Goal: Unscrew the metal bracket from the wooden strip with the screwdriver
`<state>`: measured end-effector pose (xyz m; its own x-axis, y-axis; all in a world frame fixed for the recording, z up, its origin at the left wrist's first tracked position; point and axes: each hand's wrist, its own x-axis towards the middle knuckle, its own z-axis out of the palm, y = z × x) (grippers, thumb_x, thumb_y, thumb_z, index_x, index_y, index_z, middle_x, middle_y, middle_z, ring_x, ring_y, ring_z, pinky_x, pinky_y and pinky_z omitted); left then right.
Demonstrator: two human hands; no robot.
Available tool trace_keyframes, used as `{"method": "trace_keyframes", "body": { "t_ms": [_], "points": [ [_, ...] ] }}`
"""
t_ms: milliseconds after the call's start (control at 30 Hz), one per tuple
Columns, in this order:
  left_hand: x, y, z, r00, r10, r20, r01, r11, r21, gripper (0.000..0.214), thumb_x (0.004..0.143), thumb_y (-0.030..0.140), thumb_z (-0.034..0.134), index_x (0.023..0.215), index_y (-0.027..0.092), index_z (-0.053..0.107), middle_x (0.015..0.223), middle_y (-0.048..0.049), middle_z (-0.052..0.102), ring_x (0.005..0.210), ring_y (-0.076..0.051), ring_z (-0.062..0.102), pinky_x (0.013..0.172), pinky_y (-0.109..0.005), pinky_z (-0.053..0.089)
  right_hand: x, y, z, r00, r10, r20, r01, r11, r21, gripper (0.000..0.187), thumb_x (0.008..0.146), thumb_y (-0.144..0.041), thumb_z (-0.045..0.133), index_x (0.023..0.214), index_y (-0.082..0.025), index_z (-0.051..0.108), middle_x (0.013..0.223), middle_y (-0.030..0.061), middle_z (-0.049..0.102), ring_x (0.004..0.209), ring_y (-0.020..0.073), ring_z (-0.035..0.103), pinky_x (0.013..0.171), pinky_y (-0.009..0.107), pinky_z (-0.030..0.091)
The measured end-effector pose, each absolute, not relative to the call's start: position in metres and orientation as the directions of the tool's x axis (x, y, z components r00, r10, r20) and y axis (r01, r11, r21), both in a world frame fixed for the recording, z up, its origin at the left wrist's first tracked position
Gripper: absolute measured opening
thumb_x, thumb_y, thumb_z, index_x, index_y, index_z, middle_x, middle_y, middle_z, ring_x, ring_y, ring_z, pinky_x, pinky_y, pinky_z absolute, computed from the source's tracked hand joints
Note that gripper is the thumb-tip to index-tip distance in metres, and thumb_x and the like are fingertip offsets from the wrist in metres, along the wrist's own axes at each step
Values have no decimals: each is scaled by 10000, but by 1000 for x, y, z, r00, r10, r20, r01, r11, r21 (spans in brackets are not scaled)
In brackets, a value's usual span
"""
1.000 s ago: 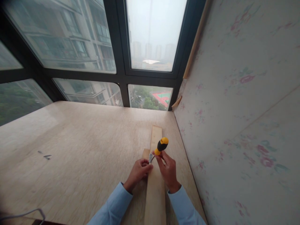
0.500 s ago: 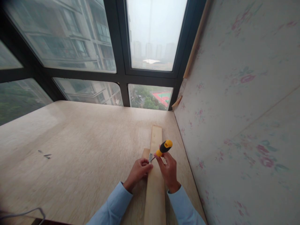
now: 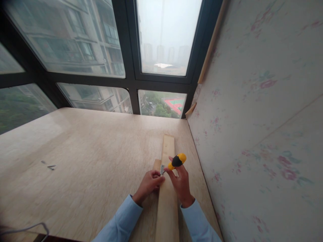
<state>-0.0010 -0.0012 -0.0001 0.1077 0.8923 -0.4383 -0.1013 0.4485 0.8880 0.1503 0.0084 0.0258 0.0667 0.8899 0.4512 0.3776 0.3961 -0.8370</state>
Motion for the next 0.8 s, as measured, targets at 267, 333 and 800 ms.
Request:
{"method": "trace_keyframes", "body": {
  "t_ms": [267, 333, 800],
  "points": [
    [0, 0, 0, 107, 884, -455, -98, 465, 880, 245, 653, 259, 744, 763, 130, 567, 610, 12, 586, 494, -97, 538, 411, -176, 402, 146, 3, 36, -23, 954, 299, 138, 299, -944, 309, 911, -395, 563, 1149, -211, 631, 1046, 93, 734, 964, 233, 702, 888, 395, 559],
    [-1, 0, -1, 108, 888, -446, -105, 456, 884, 249, 648, 264, 744, 764, 130, 570, 616, 8, 591, 509, -106, 551, 417, -181, 414, 144, 3, 35, -45, 948, 316, 83, 319, -944, 362, 920, -387, 549, 1241, -219, 566, 1128, 103, 705, 1004, 228, 690, 922, 413, 544],
    [0, -2, -1, 91, 893, -441, -77, 448, 891, 293, 626, 320, 767, 761, 144, 576, 624, 7, 590, 522, -114, 560, 436, -193, 429, 145, 3, 40, 31, 947, 319, 191, 308, -932, 433, 879, -418, 602, 1245, -186, 585, 920, 73, 765, 851, 248, 731, 820, 408, 586]
  ]
}}
